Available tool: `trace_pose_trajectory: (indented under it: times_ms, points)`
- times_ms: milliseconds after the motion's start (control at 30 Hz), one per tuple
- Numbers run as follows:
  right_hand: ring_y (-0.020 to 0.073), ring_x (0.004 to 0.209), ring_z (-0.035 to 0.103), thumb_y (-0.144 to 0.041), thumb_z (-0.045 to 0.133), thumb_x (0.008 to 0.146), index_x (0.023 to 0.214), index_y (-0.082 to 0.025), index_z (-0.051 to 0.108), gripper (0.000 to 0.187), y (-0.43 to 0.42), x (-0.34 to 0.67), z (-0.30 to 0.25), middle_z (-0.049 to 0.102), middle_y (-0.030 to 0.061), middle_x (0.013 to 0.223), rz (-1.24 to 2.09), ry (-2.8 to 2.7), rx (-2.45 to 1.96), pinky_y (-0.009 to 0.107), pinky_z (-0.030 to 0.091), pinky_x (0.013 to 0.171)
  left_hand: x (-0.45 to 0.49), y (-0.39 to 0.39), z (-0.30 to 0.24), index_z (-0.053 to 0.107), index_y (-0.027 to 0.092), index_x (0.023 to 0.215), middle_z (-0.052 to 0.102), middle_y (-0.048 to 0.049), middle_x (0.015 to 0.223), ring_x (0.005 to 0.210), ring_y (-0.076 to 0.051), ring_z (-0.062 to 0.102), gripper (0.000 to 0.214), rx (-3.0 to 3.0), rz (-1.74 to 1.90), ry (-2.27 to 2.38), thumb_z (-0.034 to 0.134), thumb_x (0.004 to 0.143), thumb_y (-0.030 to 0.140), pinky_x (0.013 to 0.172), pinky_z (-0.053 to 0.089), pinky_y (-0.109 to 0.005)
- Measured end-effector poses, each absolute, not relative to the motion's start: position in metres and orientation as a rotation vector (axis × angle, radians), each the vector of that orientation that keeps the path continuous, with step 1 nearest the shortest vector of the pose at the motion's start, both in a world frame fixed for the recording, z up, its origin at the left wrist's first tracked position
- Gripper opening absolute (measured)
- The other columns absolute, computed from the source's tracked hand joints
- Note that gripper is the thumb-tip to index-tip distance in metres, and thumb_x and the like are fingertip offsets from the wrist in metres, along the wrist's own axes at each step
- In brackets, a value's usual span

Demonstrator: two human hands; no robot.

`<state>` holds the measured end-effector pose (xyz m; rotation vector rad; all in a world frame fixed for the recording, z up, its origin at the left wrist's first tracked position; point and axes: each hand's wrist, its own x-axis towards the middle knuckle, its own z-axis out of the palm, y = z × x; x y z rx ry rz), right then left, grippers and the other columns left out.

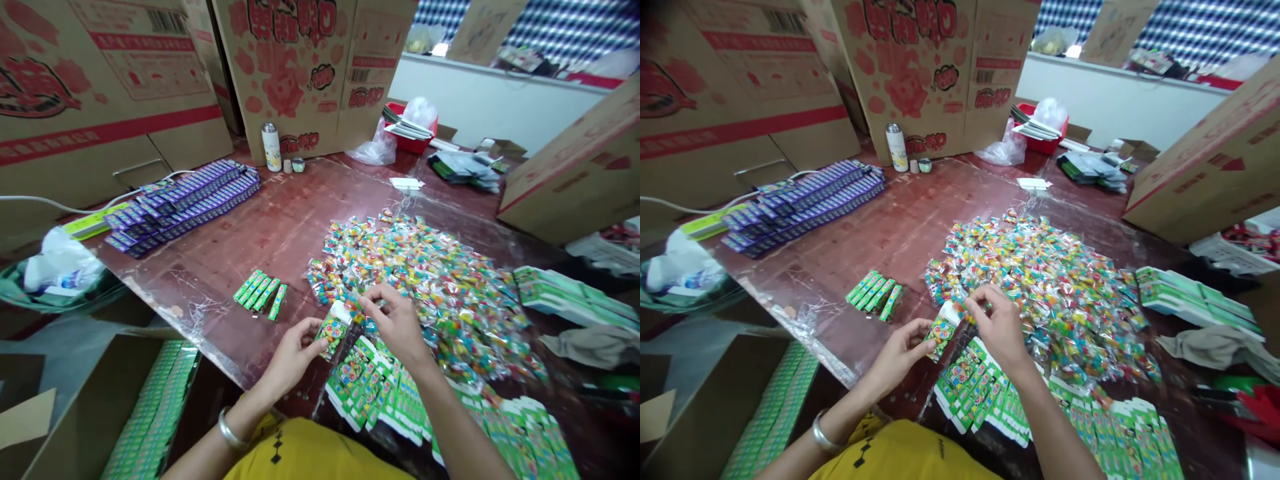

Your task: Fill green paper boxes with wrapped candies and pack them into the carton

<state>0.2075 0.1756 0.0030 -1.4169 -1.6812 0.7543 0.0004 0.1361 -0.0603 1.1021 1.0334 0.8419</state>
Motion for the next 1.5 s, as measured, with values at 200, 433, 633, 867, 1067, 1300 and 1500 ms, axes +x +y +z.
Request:
trace_pose_trajectory:
  times_ms: [200,433,633,867,1067,1300,1500]
  points:
    - [0.0227,0.091,0.058,-0.03,0.059,0.089,0.072,-0.021,0.061,0.019,0.175,0.201,0.003,0.062,0.0068,0.093,0.805,-1.602,-1.342,0.029,0.045,0.064,0.002,0.135,-0.054,0.061,0.015,0.102,0.067,-0.0066,0.098,0.087,-0.019,0.062,0.022,1.134,0.856,1.053,0.064,0.082,0.024,0.077,0.048,-0.029]
    - [0.0237,0.095,0.059,-0.029,0.061,0.088,0.075,-0.021,0.065,0.015,0.175,0.196,-0.002,0.062,0.0073,0.102,0.793,-1.697,-1.351,0.034,0.048,0.075,0.001,0.133,-0.055,0.061,0.016,0.104,0.067,-0.0061,0.099,0.09,-0.019,0.061,0.024,1.112,0.901,0.981,0.065,0.083,0.026,0.082,0.047,-0.029]
    - [0.0226,0.104,0.057,-0.024,0.056,0.091,0.08,-0.023,0.07,0.018,0.169,0.197,-0.001,0.062,0.005,0.111,0.824,-1.998,-1.283,0.037,0.043,0.091,0.005,0.131,-0.054,0.059,0.017,0.101,0.066,-0.0043,0.095,0.088,-0.017,0.061,0.02,1.115,0.915,0.99,0.065,0.082,0.022,0.081,0.048,-0.028]
    - [0.0192,0.087,0.064,-0.03,0.058,0.091,0.109,-0.024,0.065,0.021,0.16,0.195,-0.006,0.067,0.0038,0.1,1.097,-1.683,-1.275,0.028,0.051,0.072,0.008,0.129,-0.042,0.042,0.026,0.133,0.061,-0.0031,0.104,0.089,-0.016,0.06,0.058,1.138,1.061,1.062,0.067,0.081,0.02,0.079,0.05,-0.028]
    - [0.0181,0.073,0.063,-0.032,0.063,0.088,0.101,-0.021,0.067,0.018,0.139,0.182,-0.037,0.067,0.003,0.085,1.184,-1.447,-1.27,0.027,0.049,0.064,0.008,0.126,-0.041,0.049,0.024,0.125,0.058,-0.0019,0.098,0.081,-0.014,0.058,0.045,1.155,0.992,0.979,0.064,0.083,0.022,0.072,0.049,-0.025]
    - [0.0216,0.097,0.062,-0.025,0.063,0.087,0.084,-0.02,0.066,0.006,0.137,0.172,-0.037,0.063,0.0068,0.106,1.021,-1.379,-1.182,0.031,0.048,0.082,0.012,0.13,-0.038,0.046,0.022,0.109,0.058,-0.0007,0.098,0.09,-0.015,0.056,0.035,1.139,0.962,0.84,0.067,0.081,0.021,0.079,0.045,-0.026]
    - [0.0186,0.081,0.061,-0.029,0.067,0.084,0.086,-0.021,0.057,0.013,0.145,0.168,-0.035,0.063,0.0025,0.085,1.185,-1.242,-1.117,0.029,0.048,0.074,0.013,0.128,-0.042,0.039,0.026,0.114,0.053,0.0015,0.094,0.078,-0.011,0.055,0.046,1.043,0.976,0.912,0.07,0.079,0.022,0.062,0.044,-0.02]
